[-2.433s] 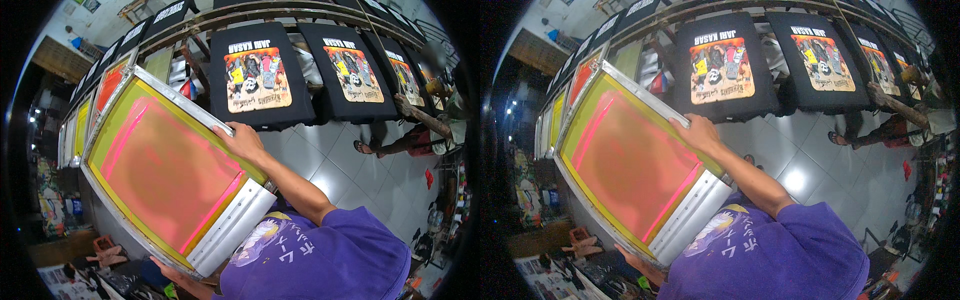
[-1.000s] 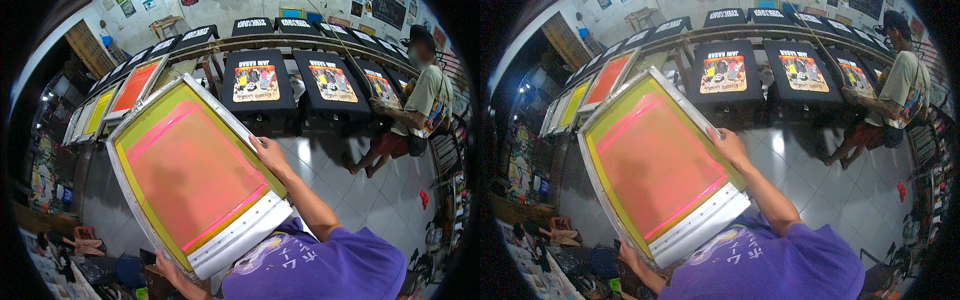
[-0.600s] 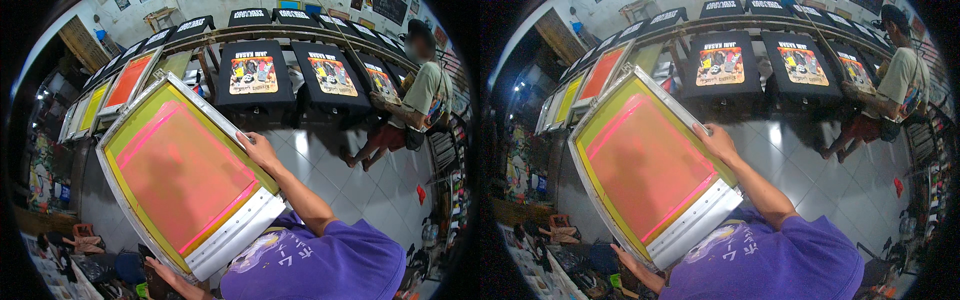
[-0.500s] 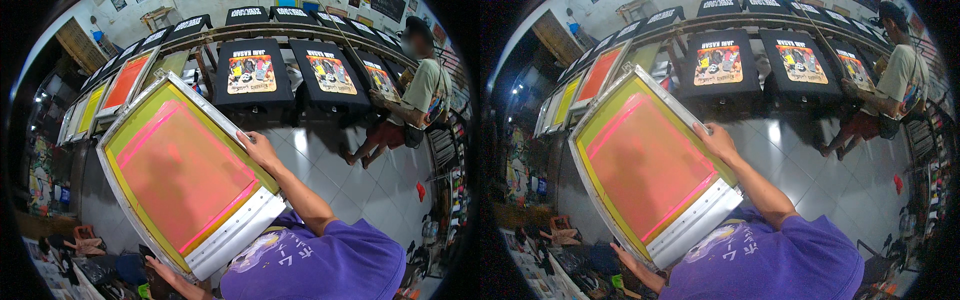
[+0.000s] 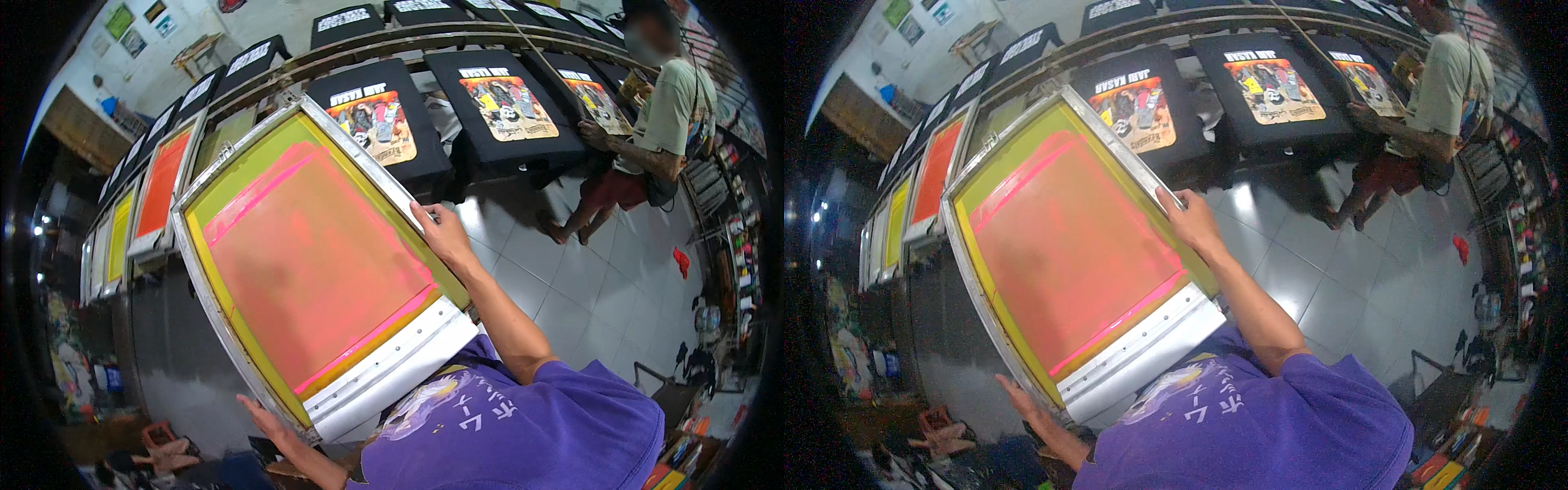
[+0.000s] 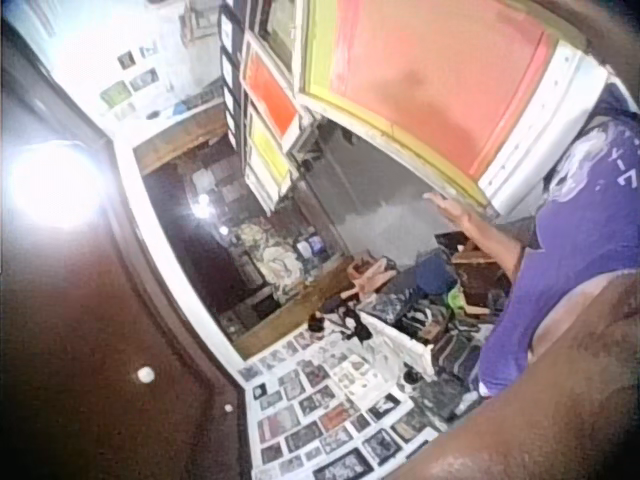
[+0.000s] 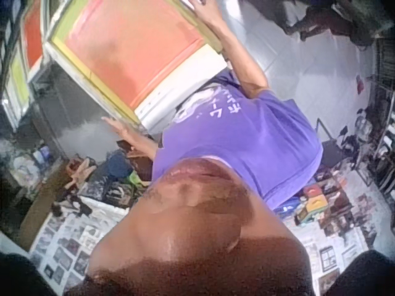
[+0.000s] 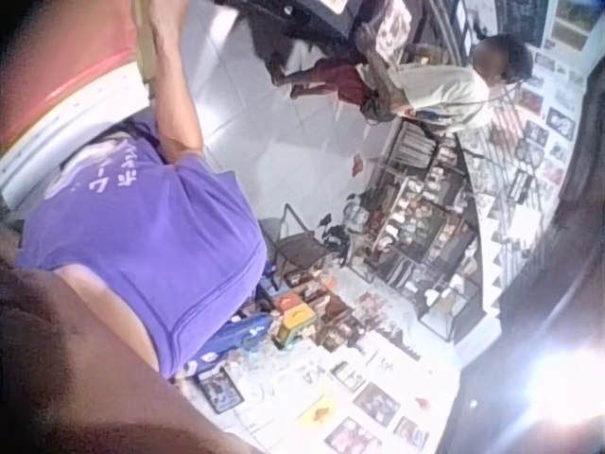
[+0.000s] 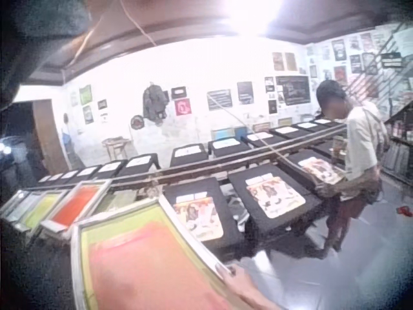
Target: The person performs screen printing on black t-shirts in a workshop. They position a screen frame over a shirt, apply pink ink, and use a squeegee to pull the ink across the mesh. The process is repeated for multiple shirts, with the person handling the screen frame and squeegee to transfer the design.
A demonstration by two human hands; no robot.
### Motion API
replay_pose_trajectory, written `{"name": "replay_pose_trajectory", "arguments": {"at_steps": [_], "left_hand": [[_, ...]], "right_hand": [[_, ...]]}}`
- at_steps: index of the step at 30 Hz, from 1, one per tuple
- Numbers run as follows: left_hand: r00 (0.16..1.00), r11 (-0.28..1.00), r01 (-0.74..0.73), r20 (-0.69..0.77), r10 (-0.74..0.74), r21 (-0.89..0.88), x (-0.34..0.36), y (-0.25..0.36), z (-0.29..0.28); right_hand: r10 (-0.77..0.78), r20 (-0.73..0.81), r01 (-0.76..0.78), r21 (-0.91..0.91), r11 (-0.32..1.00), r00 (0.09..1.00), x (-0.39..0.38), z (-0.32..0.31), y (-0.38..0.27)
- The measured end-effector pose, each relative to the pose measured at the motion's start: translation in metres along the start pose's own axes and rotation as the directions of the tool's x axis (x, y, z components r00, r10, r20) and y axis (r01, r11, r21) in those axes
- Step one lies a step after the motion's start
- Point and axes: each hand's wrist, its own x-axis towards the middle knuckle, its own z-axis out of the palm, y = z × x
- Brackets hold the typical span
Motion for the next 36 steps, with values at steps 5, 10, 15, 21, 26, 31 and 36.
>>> {"name": "replay_pose_trajectory", "arguments": {"at_steps": [5,10,15,21,26,31,36], "left_hand": [[0.992,0.999,0.031,0.121,-0.026,-0.040,0.050,0.024,0.085],[0.995,0.987,-0.047,0.099,0.032,0.151,0.074,0.072,0.180],[0.960,0.991,-0.063,0.280,0.028,0.118,0.093,0.115,0.269],[0.964,0.972,-0.097,0.261,0.038,0.216,0.122,0.132,0.358],[0.946,0.966,-0.108,0.323,0.027,0.235,0.175,0.139,0.414],[0.952,0.929,-0.075,0.304,-0.042,0.362,0.228,0.139,0.452],[0.955,0.923,-0.109,0.297,-0.006,0.368,0.258,0.127,0.470]], "right_hand": [[0.077,-0.103,-0.084,-0.066,0.994,0.992,0.049,-0.025,-0.001],[0.085,-0.244,-0.112,-0.099,0.989,0.966,0.115,-0.052,-0.010],[0.122,-0.261,-0.149,-0.086,0.985,0.958,0.180,-0.077,-0.016],[0.162,-0.283,-0.191,-0.080,0.978,0.945,0.250,-0.076,-0.008],[0.195,-0.317,-0.223,-0.055,0.973,0.928,0.300,-0.056,0.005],[0.171,-0.369,-0.217,-0.089,0.972,0.914,0.336,-0.039,-0.001],[0.175,-0.387,-0.239,-0.123,0.963,0.905,0.347,-0.026,0.000]]}}
